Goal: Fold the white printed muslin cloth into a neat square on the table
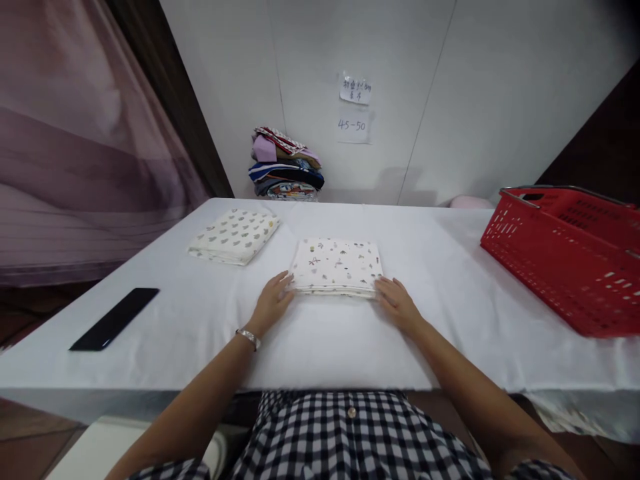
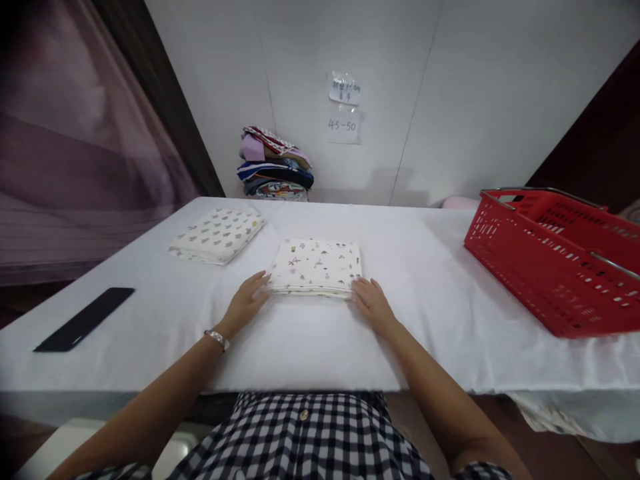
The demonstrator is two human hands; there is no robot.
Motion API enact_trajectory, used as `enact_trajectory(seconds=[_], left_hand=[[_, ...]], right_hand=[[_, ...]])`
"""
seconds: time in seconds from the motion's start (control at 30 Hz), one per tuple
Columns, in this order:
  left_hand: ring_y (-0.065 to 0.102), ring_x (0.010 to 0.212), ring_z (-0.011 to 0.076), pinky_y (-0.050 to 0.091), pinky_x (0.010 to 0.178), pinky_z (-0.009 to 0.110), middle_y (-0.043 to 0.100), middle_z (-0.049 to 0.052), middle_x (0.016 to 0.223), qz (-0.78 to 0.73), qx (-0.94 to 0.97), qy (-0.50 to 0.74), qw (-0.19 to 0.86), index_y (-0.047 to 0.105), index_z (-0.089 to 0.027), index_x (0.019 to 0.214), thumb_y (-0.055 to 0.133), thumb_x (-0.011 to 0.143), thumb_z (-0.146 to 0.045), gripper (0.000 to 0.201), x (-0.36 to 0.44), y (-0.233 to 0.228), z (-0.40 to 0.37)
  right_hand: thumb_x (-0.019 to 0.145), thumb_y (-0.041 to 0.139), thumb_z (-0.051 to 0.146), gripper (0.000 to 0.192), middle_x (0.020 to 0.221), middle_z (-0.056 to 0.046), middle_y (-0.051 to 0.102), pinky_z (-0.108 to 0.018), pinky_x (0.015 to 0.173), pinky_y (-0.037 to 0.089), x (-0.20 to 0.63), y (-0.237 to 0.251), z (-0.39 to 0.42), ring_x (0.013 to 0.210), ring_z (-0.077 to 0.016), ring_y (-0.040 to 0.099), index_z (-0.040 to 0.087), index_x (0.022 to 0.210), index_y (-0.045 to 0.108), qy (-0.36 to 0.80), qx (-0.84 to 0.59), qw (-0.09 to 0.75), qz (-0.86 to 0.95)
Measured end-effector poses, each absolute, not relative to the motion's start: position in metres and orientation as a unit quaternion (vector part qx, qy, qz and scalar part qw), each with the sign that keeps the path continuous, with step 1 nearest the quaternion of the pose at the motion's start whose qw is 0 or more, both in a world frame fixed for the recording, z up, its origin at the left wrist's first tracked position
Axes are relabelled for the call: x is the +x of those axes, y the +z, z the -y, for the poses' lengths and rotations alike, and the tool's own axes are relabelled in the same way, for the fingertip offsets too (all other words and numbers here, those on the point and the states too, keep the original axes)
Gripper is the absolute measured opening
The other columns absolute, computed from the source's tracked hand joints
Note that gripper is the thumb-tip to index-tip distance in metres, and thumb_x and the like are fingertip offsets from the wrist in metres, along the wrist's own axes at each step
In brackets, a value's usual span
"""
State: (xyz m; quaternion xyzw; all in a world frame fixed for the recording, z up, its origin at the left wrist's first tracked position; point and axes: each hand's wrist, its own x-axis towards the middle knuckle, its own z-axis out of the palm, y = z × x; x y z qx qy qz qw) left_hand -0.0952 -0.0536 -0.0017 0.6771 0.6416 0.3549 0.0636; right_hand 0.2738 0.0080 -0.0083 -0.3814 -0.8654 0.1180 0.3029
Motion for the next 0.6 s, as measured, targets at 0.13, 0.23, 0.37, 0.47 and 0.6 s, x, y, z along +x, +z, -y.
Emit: enact_trajectory(seconds=[0.13, 0.23, 0.37, 0.47, 0.6], left_hand=[[0.040, 0.126, 0.0250, 0.036, 0.101, 0.044, 0.045, 0.011, 0.137, -0.580, 0.781, 0.231, -0.031, 0.052, -0.019, 0.124, 0.047, 0.081, -0.022, 0.043, -0.088, 0.006, 0.055], [0.044, 0.121, 0.0248, 0.037, 0.097, 0.043, 0.052, 0.011, 0.129, -0.575, 0.799, 0.167, -0.055, 0.052, -0.018, 0.124, 0.042, 0.080, -0.012, 0.046, -0.083, 0.012, 0.049], [0.050, 0.113, 0.0241, 0.038, 0.093, 0.041, 0.057, 0.011, 0.122, -0.567, 0.811, 0.121, -0.078, 0.052, -0.018, 0.124, 0.040, 0.076, -0.006, 0.051, -0.078, 0.018, 0.041], [0.053, 0.105, 0.0232, 0.039, 0.090, 0.040, 0.059, 0.011, 0.117, -0.555, 0.821, 0.096, -0.091, 0.051, -0.018, 0.125, 0.037, 0.076, -0.002, 0.053, -0.077, 0.019, 0.036], [0.055, 0.098, 0.0232, 0.038, 0.088, 0.040, 0.060, 0.013, 0.112, -0.542, 0.830, 0.098, -0.090, 0.051, -0.016, 0.125, 0.034, 0.078, -0.002, 0.052, -0.080, 0.017, 0.030]], right_hand=[[0.086, 0.045, 0.019, 0.044, 0.126, -0.009, 0.056, -0.051, 0.107, 0.024, 0.271, -0.006, -0.007, 0.124, -0.0234, 0.044, 0.020, 0.129, 0.047, 0.057, -0.371, 0.250, 0.892], [0.083, 0.043, 0.012, 0.047, 0.126, -0.010, 0.056, -0.051, 0.106, 0.025, 0.270, -0.004, -0.012, 0.121, -0.0229, 0.046, 0.021, 0.129, 0.047, 0.012, -0.367, 0.205, 0.907], [0.079, 0.042, 0.004, 0.050, 0.125, -0.010, 0.055, -0.050, 0.105, 0.025, 0.268, 0.000, -0.018, 0.117, -0.0221, 0.047, 0.019, 0.126, 0.048, -0.038, -0.343, 0.156, 0.925], [0.079, 0.039, 0.001, 0.048, 0.121, -0.012, 0.057, -0.048, 0.104, 0.027, 0.264, 0.002, -0.020, 0.114, -0.0229, 0.048, 0.017, 0.124, 0.050, -0.075, -0.324, 0.138, 0.933], [0.082, 0.036, 0.001, 0.044, 0.112, -0.015, 0.058, -0.044, 0.099, 0.032, 0.256, 0.003, -0.021, 0.106, -0.0247, 0.050, 0.012, 0.122, 0.051, -0.094, -0.307, 0.139, 0.937]])
